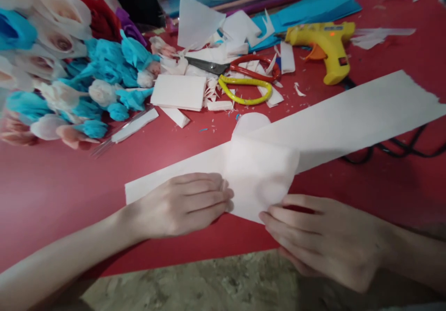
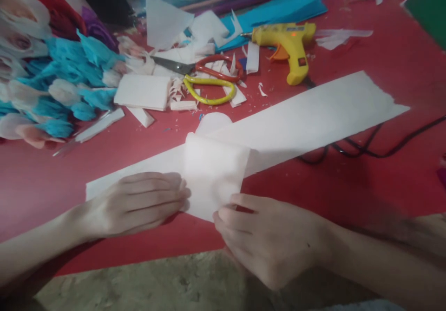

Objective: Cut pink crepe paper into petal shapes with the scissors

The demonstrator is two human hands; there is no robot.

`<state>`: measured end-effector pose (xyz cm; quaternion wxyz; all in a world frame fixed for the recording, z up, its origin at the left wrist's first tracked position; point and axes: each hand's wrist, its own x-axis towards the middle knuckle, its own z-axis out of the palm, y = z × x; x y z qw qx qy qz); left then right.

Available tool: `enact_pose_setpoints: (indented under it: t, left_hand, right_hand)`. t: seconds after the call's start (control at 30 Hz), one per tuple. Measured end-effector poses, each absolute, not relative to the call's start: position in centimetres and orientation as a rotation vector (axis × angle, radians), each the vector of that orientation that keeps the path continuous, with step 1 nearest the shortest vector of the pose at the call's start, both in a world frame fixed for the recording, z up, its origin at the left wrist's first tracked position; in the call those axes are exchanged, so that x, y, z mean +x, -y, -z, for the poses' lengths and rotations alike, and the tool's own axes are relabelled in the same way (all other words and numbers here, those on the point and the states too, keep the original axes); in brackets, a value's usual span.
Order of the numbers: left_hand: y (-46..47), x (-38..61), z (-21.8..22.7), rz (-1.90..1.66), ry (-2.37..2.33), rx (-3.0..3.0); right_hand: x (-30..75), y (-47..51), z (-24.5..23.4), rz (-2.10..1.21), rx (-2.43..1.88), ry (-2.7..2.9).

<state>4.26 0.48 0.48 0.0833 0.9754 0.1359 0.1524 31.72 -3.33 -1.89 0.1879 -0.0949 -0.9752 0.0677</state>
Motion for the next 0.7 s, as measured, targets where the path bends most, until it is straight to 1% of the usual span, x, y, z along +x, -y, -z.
enact_pose_setpoints:
  t: [0.13,0.23,0.33,0.5,0.7]
  left_hand:
    - [-0.5,4.9,-1.1,-0.457,-0.339,2.980]
    - [-0.3,5.7,-1.5,-0.464,-0.389,3.071]
    - [-0.4,6.8,-1.7,-0.392,-0.376,3.133]
    - [-1.1,8.6,-1.0,-0.250,-0.222,3.172]
    - [-1.6,8.7,-0.4,-0.249,-0.231,3.126]
  right_hand:
    - [31.5,3.2,1.6,-0.271,-0.320,2.744]
    - [31.2,2.8,1.3,-0.335,-0.335,2.751]
    - [31.1,2.6,0.9,-0.309,-0.348,2.713]
    - [31.1,2.8,0.9,-0.251,-0.360,2.667]
    - [31.2,2.9,1.2,-0.220,-0.339,2.662]
